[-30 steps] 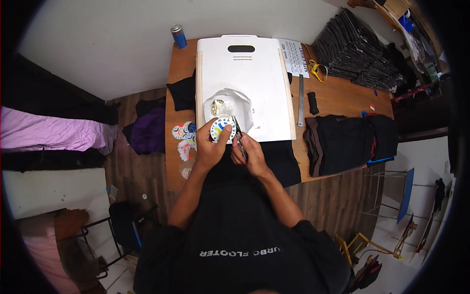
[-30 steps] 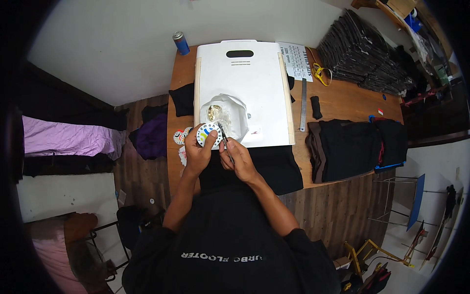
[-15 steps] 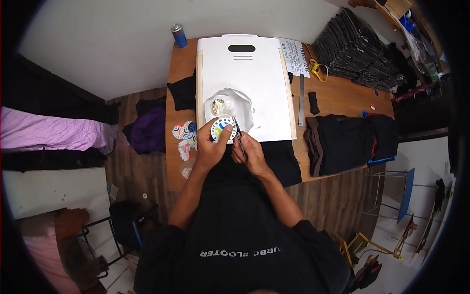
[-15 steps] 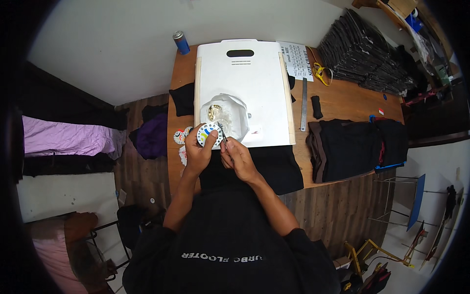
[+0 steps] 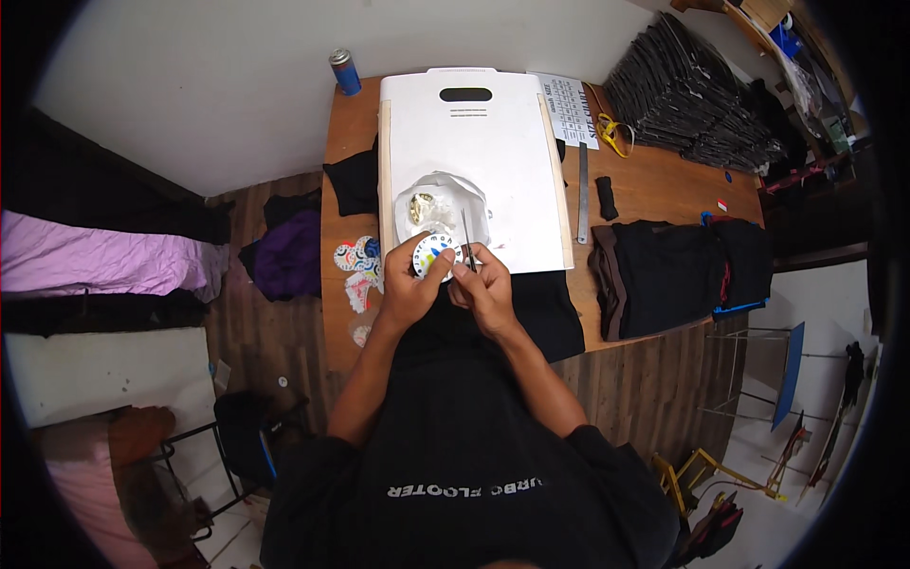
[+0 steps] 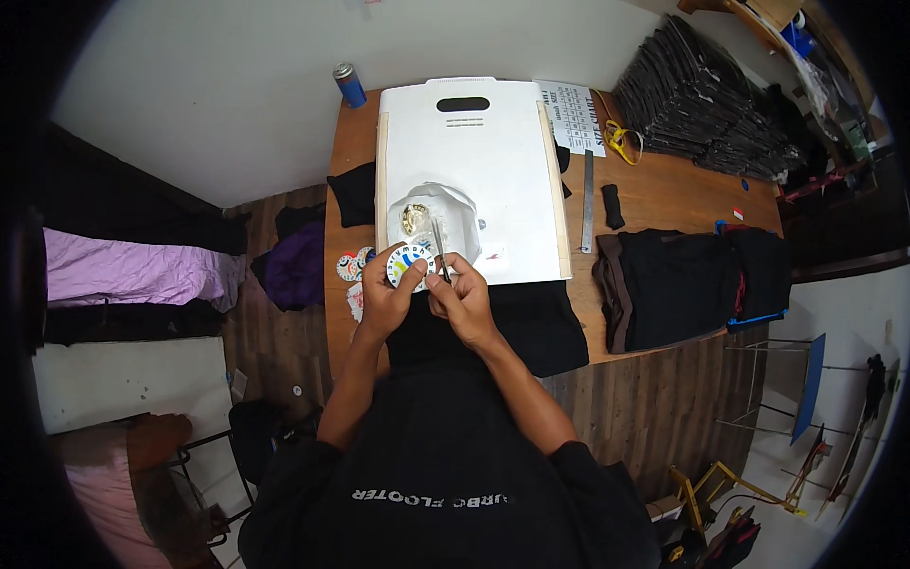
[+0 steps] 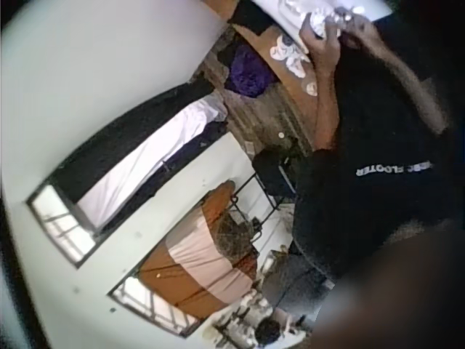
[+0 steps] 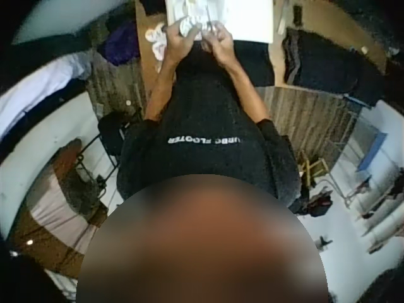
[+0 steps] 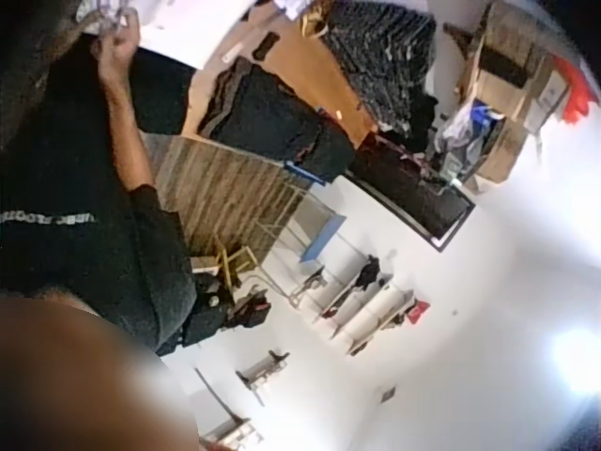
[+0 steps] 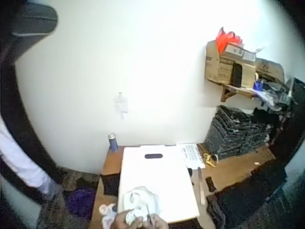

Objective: Positioning and weeding vinyl logos for clothing printing.

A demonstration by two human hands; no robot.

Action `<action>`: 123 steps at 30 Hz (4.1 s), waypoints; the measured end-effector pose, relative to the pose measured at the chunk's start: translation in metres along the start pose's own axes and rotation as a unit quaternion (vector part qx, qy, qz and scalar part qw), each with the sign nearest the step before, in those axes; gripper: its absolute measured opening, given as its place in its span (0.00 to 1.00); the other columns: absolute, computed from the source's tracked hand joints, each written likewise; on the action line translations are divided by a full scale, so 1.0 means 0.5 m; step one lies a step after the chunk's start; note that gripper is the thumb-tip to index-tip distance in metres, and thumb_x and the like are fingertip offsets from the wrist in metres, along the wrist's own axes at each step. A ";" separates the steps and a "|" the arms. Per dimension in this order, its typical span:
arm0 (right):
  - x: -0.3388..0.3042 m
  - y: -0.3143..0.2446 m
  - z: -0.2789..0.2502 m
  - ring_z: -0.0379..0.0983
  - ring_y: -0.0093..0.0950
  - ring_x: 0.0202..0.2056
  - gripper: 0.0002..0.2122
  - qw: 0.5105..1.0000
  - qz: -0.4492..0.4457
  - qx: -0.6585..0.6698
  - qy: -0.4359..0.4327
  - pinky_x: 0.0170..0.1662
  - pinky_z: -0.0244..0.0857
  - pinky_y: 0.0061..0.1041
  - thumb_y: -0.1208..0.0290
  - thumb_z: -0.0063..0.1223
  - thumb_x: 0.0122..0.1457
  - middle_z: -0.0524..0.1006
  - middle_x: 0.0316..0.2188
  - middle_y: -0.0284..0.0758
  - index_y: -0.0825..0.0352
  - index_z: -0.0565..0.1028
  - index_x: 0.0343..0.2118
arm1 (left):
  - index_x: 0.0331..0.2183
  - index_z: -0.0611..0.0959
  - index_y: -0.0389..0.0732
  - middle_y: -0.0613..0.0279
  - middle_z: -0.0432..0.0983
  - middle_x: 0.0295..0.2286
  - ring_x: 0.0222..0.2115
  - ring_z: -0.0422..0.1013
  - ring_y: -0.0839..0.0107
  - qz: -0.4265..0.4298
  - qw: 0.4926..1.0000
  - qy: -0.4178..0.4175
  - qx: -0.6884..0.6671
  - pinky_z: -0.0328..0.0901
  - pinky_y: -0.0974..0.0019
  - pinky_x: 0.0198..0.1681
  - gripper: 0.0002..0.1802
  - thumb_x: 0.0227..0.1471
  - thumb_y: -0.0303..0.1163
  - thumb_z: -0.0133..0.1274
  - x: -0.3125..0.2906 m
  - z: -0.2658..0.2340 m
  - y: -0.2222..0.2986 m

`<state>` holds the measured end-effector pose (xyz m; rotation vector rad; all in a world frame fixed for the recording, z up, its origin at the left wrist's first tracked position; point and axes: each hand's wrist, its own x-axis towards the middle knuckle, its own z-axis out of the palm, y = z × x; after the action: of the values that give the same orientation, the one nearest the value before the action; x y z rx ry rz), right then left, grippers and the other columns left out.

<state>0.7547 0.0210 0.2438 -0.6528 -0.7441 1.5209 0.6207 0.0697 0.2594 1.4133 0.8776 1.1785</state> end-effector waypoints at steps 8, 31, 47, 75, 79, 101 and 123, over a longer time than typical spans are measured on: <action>-0.004 0.019 0.030 0.52 0.15 0.13 0.07 0.997 -0.028 -0.017 0.071 0.19 0.48 0.19 0.70 0.46 0.68 0.60 0.12 0.23 0.69 0.67 0.42 | 0.31 0.81 0.32 0.68 0.77 0.23 0.24 0.68 0.85 -0.005 0.998 0.042 -0.055 0.63 0.77 0.26 0.06 0.56 0.27 0.57 -0.009 0.022 0.005; -0.024 0.004 -0.003 0.45 0.18 0.12 0.17 0.999 0.035 -0.012 -0.038 0.20 0.45 0.21 0.56 0.30 0.72 0.54 0.12 0.25 0.65 0.65 0.34 | 0.31 0.81 0.32 0.66 0.78 0.23 0.24 0.70 0.84 0.012 0.999 0.036 -0.016 0.64 0.77 0.26 0.07 0.56 0.27 0.57 0.002 0.010 0.017; -0.015 0.015 -0.014 0.46 0.16 0.14 0.18 0.998 0.024 -0.042 -0.041 0.19 0.45 0.19 0.56 0.30 0.73 0.54 0.13 0.24 0.65 0.64 0.33 | 0.33 0.81 0.31 0.66 0.77 0.24 0.25 0.69 0.84 0.009 0.999 0.033 -0.026 0.64 0.77 0.27 0.07 0.56 0.27 0.57 0.005 0.006 0.011; -0.007 0.013 0.026 0.51 0.13 0.11 0.06 0.997 -0.033 0.037 0.061 0.17 0.47 0.17 0.73 0.45 0.68 0.61 0.11 0.23 0.69 0.66 0.43 | 0.36 0.81 0.32 0.67 0.78 0.28 0.27 0.70 0.86 -0.007 0.992 0.015 -0.124 0.64 0.79 0.27 0.07 0.60 0.28 0.54 -0.012 0.020 -0.015; -0.020 0.024 0.004 0.48 0.14 0.12 0.09 0.999 -0.026 0.021 0.023 0.18 0.47 0.17 0.66 0.40 0.71 0.58 0.12 0.24 0.67 0.66 0.40 | 0.36 0.81 0.32 0.67 0.78 0.29 0.27 0.70 0.86 -0.004 0.994 0.039 -0.100 0.64 0.79 0.27 0.08 0.60 0.28 0.54 -0.012 0.023 -0.002; -0.026 0.007 -0.005 0.45 0.17 0.12 0.16 0.999 0.032 -0.012 -0.030 0.19 0.44 0.20 0.54 0.31 0.71 0.54 0.11 0.24 0.62 0.62 0.33 | 0.34 0.81 0.31 0.67 0.78 0.26 0.25 0.69 0.87 0.021 0.997 0.059 -0.051 0.62 0.80 0.24 0.08 0.59 0.28 0.56 -0.005 0.025 0.000; -0.025 0.012 -0.008 0.45 0.17 0.12 0.16 0.999 0.028 -0.026 -0.020 0.20 0.44 0.20 0.54 0.32 0.71 0.54 0.11 0.24 0.62 0.62 0.33 | 0.35 0.81 0.31 0.68 0.78 0.26 0.25 0.69 0.88 0.013 0.996 0.060 -0.059 0.62 0.80 0.24 0.09 0.59 0.28 0.56 -0.006 0.027 -0.004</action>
<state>0.7550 0.0088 0.2366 -0.6886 -0.8032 1.5740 0.6332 0.0635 0.2572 1.2725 0.8612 1.3251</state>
